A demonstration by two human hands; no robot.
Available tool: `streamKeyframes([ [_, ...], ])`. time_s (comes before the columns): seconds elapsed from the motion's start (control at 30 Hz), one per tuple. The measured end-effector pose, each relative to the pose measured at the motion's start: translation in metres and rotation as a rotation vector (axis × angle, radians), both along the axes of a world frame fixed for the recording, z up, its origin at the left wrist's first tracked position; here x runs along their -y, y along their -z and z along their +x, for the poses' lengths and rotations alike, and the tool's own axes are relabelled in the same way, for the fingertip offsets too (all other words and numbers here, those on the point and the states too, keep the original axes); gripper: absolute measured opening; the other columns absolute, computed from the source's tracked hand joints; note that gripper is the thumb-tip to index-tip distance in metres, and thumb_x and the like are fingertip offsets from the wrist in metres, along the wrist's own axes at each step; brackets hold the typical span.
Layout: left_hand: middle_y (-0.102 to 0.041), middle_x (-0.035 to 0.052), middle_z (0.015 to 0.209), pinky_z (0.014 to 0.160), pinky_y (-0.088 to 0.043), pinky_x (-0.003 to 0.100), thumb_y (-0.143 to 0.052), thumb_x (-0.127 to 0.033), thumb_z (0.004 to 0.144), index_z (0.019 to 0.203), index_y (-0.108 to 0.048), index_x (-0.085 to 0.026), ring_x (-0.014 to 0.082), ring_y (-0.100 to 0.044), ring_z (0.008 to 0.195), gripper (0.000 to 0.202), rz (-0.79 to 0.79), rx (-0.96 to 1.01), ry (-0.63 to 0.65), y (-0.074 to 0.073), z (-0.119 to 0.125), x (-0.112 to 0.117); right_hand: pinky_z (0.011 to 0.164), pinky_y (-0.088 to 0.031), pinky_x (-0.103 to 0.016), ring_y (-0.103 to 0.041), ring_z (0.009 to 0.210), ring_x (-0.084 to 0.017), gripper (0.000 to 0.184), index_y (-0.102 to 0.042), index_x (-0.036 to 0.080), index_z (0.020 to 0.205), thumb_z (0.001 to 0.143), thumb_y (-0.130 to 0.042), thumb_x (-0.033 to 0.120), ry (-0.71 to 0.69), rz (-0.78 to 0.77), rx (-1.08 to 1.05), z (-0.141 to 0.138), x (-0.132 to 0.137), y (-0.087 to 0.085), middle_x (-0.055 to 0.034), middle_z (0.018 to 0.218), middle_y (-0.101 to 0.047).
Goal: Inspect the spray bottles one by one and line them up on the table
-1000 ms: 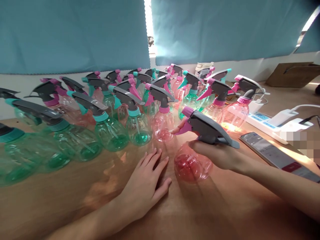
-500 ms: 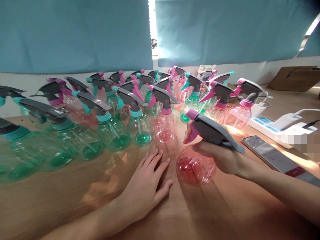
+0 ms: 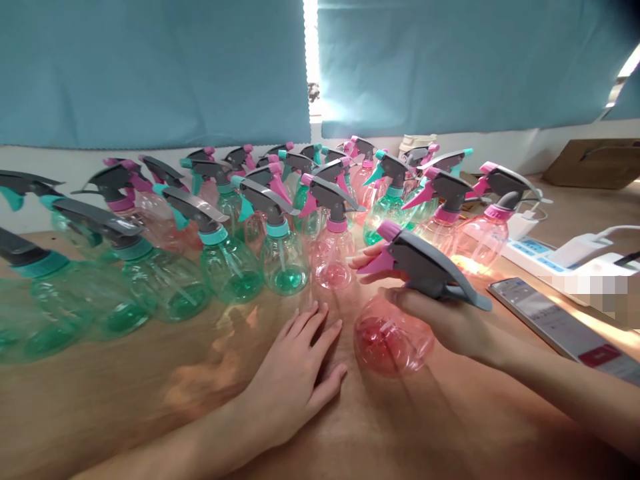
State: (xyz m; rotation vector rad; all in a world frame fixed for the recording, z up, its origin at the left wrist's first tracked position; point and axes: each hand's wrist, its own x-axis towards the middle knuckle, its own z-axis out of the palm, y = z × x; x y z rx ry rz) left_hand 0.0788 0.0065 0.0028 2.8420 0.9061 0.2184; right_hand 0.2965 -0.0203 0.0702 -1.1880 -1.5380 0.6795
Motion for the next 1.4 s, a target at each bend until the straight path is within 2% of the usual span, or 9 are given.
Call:
streamKeyframes([
  [0.27,-0.044,0.0178,0.148,0.110,-0.034,0.054,-0.053,-0.037,0.095,0.137,-0.051,-0.013,0.0344,-0.036,0.138,0.049,-0.010,0.002,-0.007,-0.001,0.000,0.000,0.063,-0.053,-0.036,-0.064,0.070,-0.021,0.035,-0.059,0.028,0.106,0.075,-0.054,0.012,-0.039,-0.058,-0.023,0.002,0.000,0.007,-0.0017,0.079,-0.066],
  [0.5,-0.041,0.0172,0.150,0.112,-0.031,0.053,-0.051,-0.038,0.095,0.139,-0.049,-0.013,0.0329,-0.033,0.140,0.051,-0.001,-0.030,-0.009,0.000,0.001,0.000,0.069,-0.054,-0.036,-0.065,0.077,-0.019,0.034,-0.058,0.026,0.105,0.074,-0.054,0.013,-0.052,-0.017,-0.040,-0.001,-0.001,0.001,-0.0031,0.092,-0.066],
  [0.6,-0.042,0.0162,0.149,0.112,-0.031,0.054,-0.052,-0.038,0.095,0.139,-0.050,-0.014,0.0331,-0.033,0.140,0.050,-0.007,-0.009,-0.005,-0.001,0.001,0.000,0.075,-0.054,-0.038,-0.063,0.075,-0.019,0.028,-0.058,0.026,0.097,0.073,-0.054,0.012,-0.069,-0.019,-0.054,-0.002,-0.001,0.000,-0.0005,0.081,-0.061],
  [0.73,-0.041,0.0176,0.150,0.111,-0.031,0.054,-0.051,-0.039,0.095,0.138,-0.051,-0.013,0.0342,-0.033,0.140,0.050,-0.022,-0.001,-0.005,-0.002,0.001,0.001,0.073,-0.054,-0.043,-0.055,0.060,-0.017,0.018,-0.055,0.027,0.086,0.072,-0.054,0.015,-0.024,-0.042,-0.037,-0.003,0.000,-0.001,0.0036,0.065,-0.049],
  [0.97,-0.042,0.0159,0.149,0.111,-0.032,0.052,-0.051,-0.039,0.095,0.138,-0.050,-0.015,0.0322,-0.034,0.140,0.049,0.002,0.021,-0.010,0.002,0.000,0.001,0.062,-0.050,-0.036,-0.047,0.057,-0.015,0.025,-0.058,0.028,0.091,0.070,-0.055,0.014,-0.018,-0.017,-0.046,-0.003,0.000,-0.002,0.0035,0.066,-0.044],
  [1.13,-0.041,0.0173,0.149,0.112,-0.031,0.053,-0.051,-0.039,0.095,0.139,-0.050,-0.012,0.0332,-0.033,0.140,0.051,-0.007,-0.021,-0.011,0.000,0.001,0.000,0.058,-0.045,-0.033,-0.038,0.051,-0.013,0.015,-0.048,0.027,0.074,0.070,-0.054,0.014,-0.035,-0.062,-0.051,-0.003,0.000,-0.001,0.0056,0.058,-0.033],
  [1.27,-0.040,0.0187,0.150,0.112,-0.030,0.054,-0.050,-0.039,0.096,0.139,-0.050,-0.011,0.0335,-0.033,0.140,0.052,-0.010,-0.022,-0.004,0.000,0.001,0.000,0.052,-0.036,-0.030,-0.028,0.048,-0.011,0.015,-0.047,0.026,0.077,0.071,-0.051,0.013,-0.092,-0.107,-0.079,-0.004,0.001,-0.004,0.0056,0.061,-0.036],
  [1.33,-0.041,0.0184,0.149,0.112,-0.030,0.054,-0.051,-0.039,0.096,0.138,-0.051,-0.011,0.0335,-0.033,0.140,0.051,-0.015,-0.011,-0.004,0.000,0.001,0.000,0.051,-0.033,-0.029,-0.028,0.048,-0.010,0.015,-0.049,0.026,0.078,0.070,-0.050,0.013,-0.081,-0.111,-0.068,-0.004,0.001,-0.006,0.0056,0.061,-0.038],
  [1.4,-0.042,0.0174,0.149,0.112,-0.030,0.054,-0.052,-0.039,0.095,0.137,-0.051,-0.013,0.0332,-0.033,0.140,0.050,-0.018,-0.001,-0.007,0.001,0.001,0.001,0.053,-0.036,-0.029,-0.032,0.049,-0.011,0.013,-0.049,0.025,0.074,0.068,-0.049,0.014,-0.056,-0.109,-0.053,-0.004,0.001,-0.007,0.0053,0.060,-0.041],
])
